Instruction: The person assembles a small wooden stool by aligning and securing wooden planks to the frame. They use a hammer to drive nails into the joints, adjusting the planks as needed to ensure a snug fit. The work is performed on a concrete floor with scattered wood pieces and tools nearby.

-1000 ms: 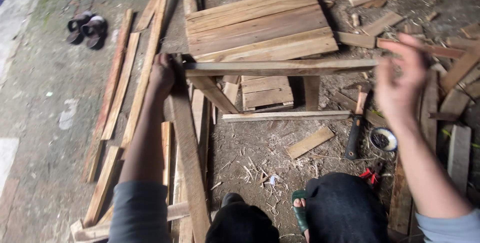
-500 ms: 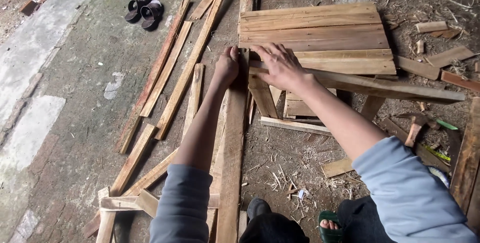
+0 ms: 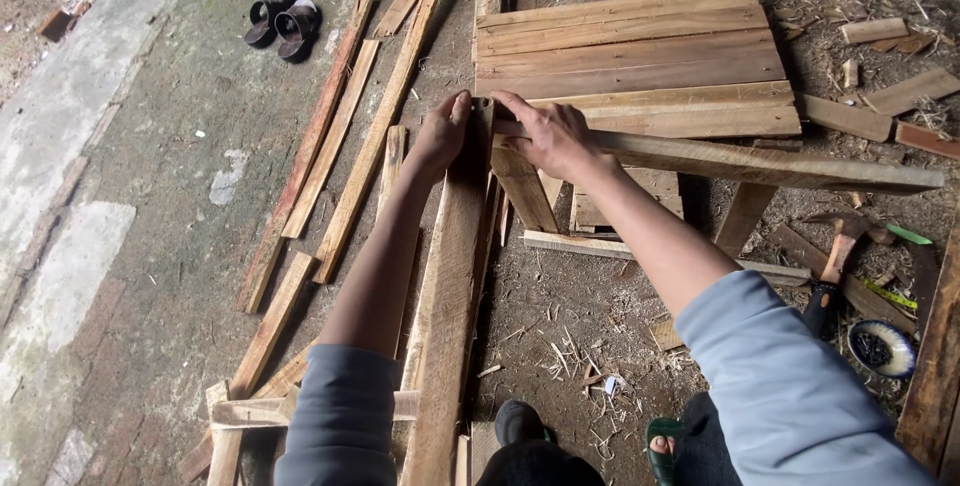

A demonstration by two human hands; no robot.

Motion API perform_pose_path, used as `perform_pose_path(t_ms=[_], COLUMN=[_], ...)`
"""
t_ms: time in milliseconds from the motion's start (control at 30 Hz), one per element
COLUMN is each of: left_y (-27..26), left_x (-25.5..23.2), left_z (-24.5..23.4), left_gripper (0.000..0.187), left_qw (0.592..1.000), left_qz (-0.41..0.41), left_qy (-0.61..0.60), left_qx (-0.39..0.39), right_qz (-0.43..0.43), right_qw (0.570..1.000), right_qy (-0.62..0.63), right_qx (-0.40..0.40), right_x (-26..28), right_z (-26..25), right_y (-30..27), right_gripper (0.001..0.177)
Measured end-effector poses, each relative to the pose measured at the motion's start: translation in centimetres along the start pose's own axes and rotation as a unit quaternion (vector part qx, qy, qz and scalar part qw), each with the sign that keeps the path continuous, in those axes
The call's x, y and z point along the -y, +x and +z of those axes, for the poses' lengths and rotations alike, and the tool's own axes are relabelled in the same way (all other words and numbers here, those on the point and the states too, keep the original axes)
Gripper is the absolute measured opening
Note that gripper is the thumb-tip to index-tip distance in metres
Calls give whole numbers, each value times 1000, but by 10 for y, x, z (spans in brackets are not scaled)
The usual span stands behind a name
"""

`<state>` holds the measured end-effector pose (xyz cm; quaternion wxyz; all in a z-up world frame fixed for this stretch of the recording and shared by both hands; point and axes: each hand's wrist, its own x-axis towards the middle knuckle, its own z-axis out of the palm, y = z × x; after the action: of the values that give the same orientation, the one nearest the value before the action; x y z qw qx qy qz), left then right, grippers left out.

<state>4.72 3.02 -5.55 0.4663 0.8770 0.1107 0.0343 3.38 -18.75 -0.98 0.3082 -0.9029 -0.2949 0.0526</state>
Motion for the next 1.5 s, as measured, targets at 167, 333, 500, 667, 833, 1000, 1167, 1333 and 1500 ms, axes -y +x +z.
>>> perform_pose_path(t_ms=[167, 333, 500, 667, 833, 1000, 1167, 1333, 1500], left_y=[6, 15, -19, -20, -13, -9, -37, -23, -61], left_x=[12, 21, -14, -15, -14, 3, -26, 10, 2], left_z=[-6, -8, 5, 27, 34, 23, -4, -19, -14], left_gripper=[53, 59, 64, 66, 69, 70, 78, 77, 71], left_qw=[1000, 999, 997, 997, 995, 992, 994, 990, 991], left_qz=[5, -21, -41, -50, -48, -79, -99, -82, -88], left_qy=[2, 31, 69, 65, 78, 80, 12, 109, 89], left_qx=[2, 16, 13, 9, 33, 54, 35, 22, 39], right_qz=[-29, -32, -55, -32, -28, -29, -32, -35, -39], right_qw=[990, 999, 998, 998, 1000, 999, 999, 999, 999], right_qy=[137, -21, 24, -40, -8, 2, -7, -14, -20], right_qx=[-21, -9, 24, 29, 10, 13, 12, 8, 10], right_x=[-14, -24, -50, -63, -79, -41, -65, -66, -47], right_z=[28, 22, 20, 17, 19, -4, 8, 19, 9], right_y=[16, 8, 13, 8, 13, -16, -5, 0, -9], right_gripper=[60, 60, 58, 54, 46, 45, 37, 42, 42])
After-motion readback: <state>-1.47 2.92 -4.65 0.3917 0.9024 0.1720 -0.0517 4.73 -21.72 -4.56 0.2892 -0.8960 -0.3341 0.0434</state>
